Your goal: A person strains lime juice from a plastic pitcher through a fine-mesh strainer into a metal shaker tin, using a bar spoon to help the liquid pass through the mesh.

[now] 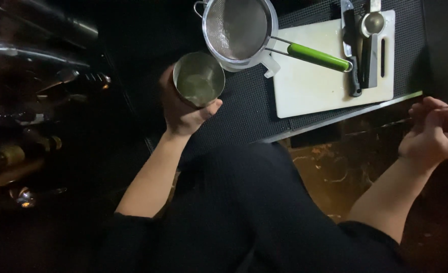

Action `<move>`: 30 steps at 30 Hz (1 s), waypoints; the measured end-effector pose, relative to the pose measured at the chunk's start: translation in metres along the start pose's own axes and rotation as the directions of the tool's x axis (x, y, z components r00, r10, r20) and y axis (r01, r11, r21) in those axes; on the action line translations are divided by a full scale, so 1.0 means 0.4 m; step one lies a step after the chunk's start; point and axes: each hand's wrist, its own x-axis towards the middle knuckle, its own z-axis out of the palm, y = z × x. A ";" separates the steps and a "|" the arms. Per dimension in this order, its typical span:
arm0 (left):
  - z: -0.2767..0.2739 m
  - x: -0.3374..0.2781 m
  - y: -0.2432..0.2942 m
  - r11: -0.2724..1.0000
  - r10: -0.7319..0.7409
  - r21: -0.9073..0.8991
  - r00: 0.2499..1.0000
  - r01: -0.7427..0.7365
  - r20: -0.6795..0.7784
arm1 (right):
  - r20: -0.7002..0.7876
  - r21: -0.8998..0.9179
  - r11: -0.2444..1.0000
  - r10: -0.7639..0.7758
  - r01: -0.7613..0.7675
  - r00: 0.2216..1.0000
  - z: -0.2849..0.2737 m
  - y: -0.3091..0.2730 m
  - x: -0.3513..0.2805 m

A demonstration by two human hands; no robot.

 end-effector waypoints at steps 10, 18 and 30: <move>-0.026 0.140 0.052 0.932 0.067 0.350 0.993 -0.099 0.102 | 0.071 0.476 0.879 -0.021 -0.015 0.997 0.194 -0.143 -0.023; -0.018 0.233 0.079 0.732 0.129 0.634 0.965 -0.247 0.227 | 0.190 0.381 0.737 -0.654 0.559 0.732 0.603 -0.255 -0.036; -0.014 0.271 0.095 0.443 0.098 0.826 0.935 -0.349 0.342 | 0.345 0.129 0.858 -0.509 0.497 0.789 0.708 -0.269 -0.077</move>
